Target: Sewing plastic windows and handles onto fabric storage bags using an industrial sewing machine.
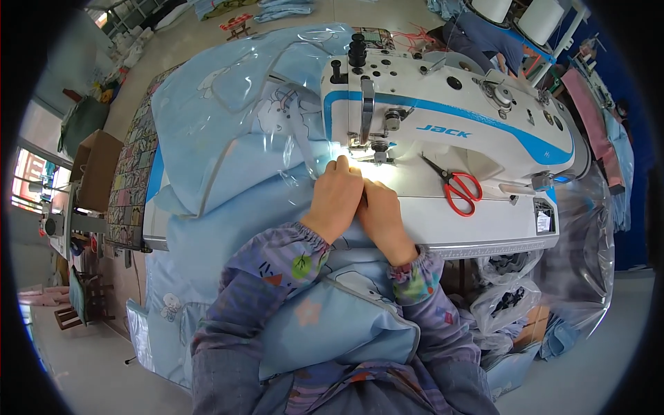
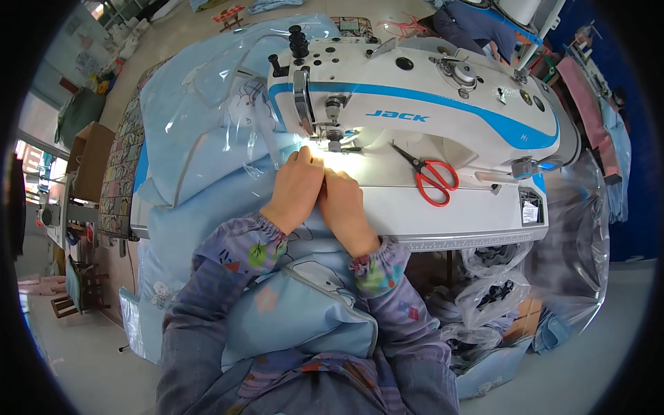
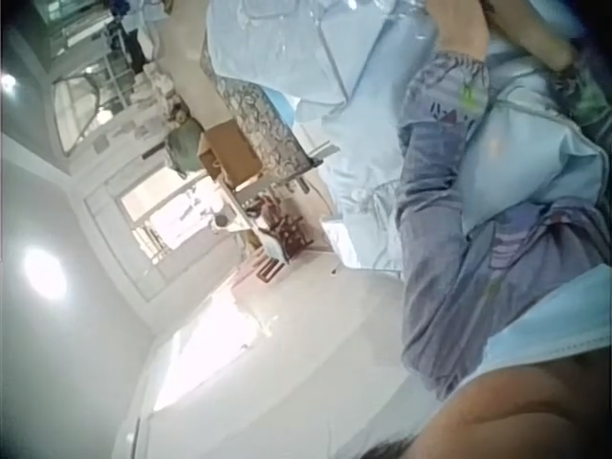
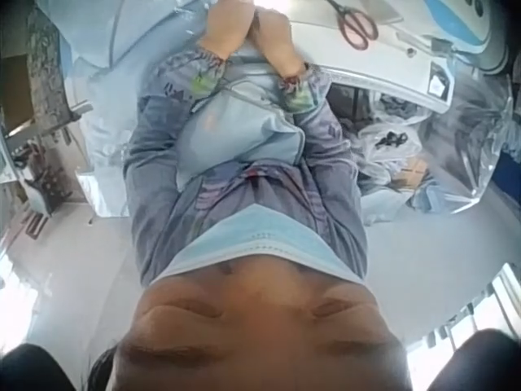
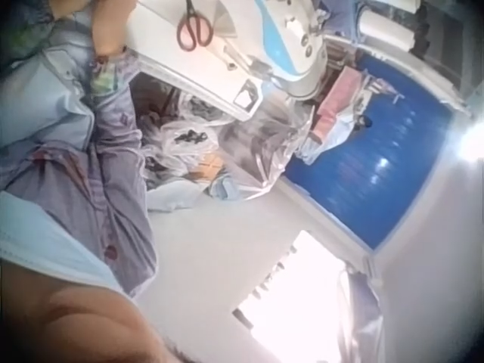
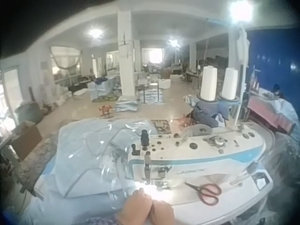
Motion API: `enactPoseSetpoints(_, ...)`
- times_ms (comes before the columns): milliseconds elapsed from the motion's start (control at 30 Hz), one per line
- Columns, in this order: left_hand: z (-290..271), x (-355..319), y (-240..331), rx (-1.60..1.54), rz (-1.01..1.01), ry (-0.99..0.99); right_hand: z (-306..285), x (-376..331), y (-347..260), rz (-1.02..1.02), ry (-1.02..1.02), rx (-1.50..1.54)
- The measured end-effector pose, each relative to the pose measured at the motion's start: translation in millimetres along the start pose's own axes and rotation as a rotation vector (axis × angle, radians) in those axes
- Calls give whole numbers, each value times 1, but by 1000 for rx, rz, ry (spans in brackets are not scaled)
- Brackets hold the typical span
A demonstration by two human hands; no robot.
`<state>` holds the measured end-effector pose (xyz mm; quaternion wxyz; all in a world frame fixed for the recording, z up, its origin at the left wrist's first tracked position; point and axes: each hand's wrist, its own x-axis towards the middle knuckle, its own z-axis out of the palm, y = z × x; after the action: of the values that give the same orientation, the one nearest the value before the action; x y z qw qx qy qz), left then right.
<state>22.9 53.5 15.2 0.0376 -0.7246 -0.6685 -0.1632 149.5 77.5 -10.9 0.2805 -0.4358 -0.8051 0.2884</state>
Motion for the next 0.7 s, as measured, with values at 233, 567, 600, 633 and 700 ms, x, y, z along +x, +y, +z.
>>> enactPoseSetpoints(233,-27,-11,-9,261,126,124,-23,-27,-20,118,-111,230)
enactPoseSetpoints(567,-1,-2,1,83,3,26,-2,-10,-11,146,-3,342)
enactPoseSetpoints(600,0,-2,-2,67,11,43,-6,-10,-11,103,-57,242)
enactPoseSetpoints(633,3,-4,0,63,11,50,-12,-8,-9,61,-106,136)
enactPoseSetpoints(700,6,-15,-1,-47,-15,-30,-34,-21,-41,43,-110,-154)
